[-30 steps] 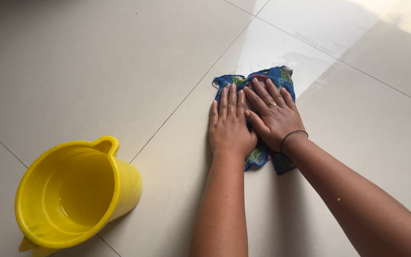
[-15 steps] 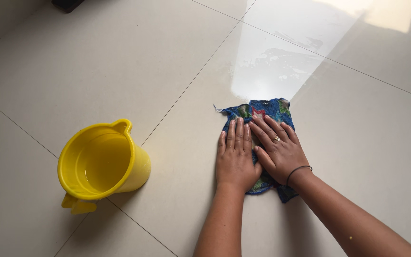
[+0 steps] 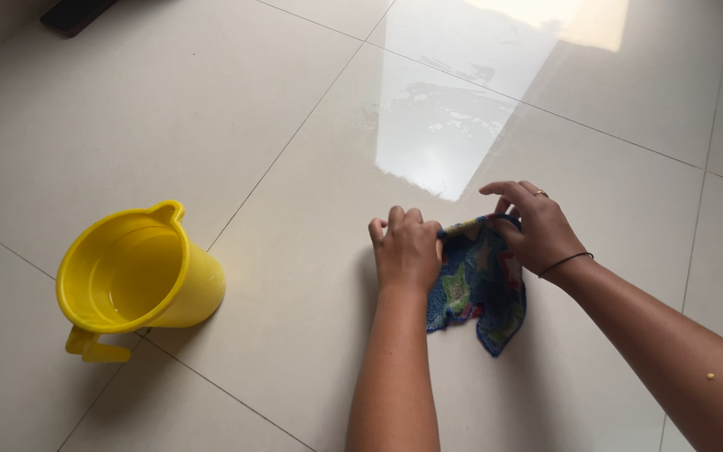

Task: The person sits on a tiled floor and uses a cloth to wipe a wet area. They repeatedly dip the cloth into a yellow bucket, wring it out, and scrub the floor surface with both hands.

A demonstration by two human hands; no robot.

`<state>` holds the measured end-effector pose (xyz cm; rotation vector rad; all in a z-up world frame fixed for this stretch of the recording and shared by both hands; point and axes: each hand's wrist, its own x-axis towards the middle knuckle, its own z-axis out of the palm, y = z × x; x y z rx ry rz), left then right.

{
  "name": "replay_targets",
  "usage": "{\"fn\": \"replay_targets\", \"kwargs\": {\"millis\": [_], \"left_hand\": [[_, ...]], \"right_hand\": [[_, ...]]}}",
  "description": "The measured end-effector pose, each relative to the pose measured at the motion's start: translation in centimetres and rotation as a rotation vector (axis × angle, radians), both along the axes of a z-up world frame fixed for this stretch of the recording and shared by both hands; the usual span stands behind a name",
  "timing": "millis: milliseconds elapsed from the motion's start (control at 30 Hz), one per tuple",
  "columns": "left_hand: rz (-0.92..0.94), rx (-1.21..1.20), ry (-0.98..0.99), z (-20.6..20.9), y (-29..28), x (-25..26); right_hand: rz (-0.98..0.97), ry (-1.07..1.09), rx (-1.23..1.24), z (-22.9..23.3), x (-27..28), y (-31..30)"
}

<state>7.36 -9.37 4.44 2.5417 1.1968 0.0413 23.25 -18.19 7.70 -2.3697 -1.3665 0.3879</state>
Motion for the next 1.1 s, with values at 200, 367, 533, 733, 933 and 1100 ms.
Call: {"fn": "replay_targets", "kwargs": {"millis": [200, 367, 533, 733, 933, 1100], "left_hand": [[0.176, -0.021, -0.359, 5.7, 5.3, 1.4], [-0.054, -0.165, -0.203, 7.9, 5.8, -1.7], [-0.096, -0.377, 0.095, 8.8, 3.5, -3.1], [-0.160, -0.054, -0.042, 1.4, -1.0, -1.2], [-0.201, 0.338, 0.145, -6.8, -4.3, 1.2], [-0.178, 0.215, 0.005, -6.4, -0.6, 3.9]], "right_hand": [[0.153, -0.177, 0.300, 4.6, 1.6, 3.3], [0.307, 0.013, 0.031, 7.4, 1.0, 2.7], [0.322, 0.231, -0.711, 7.6, -0.7, 1.6], [0.057, 0.023, -0.114, -0.9, -4.1, -0.9], [0.068, -0.404, 0.003, -9.2, -5.8, -4.0], [0.014, -0.443, -0.016, -9.5, -3.0, -0.8]]}}
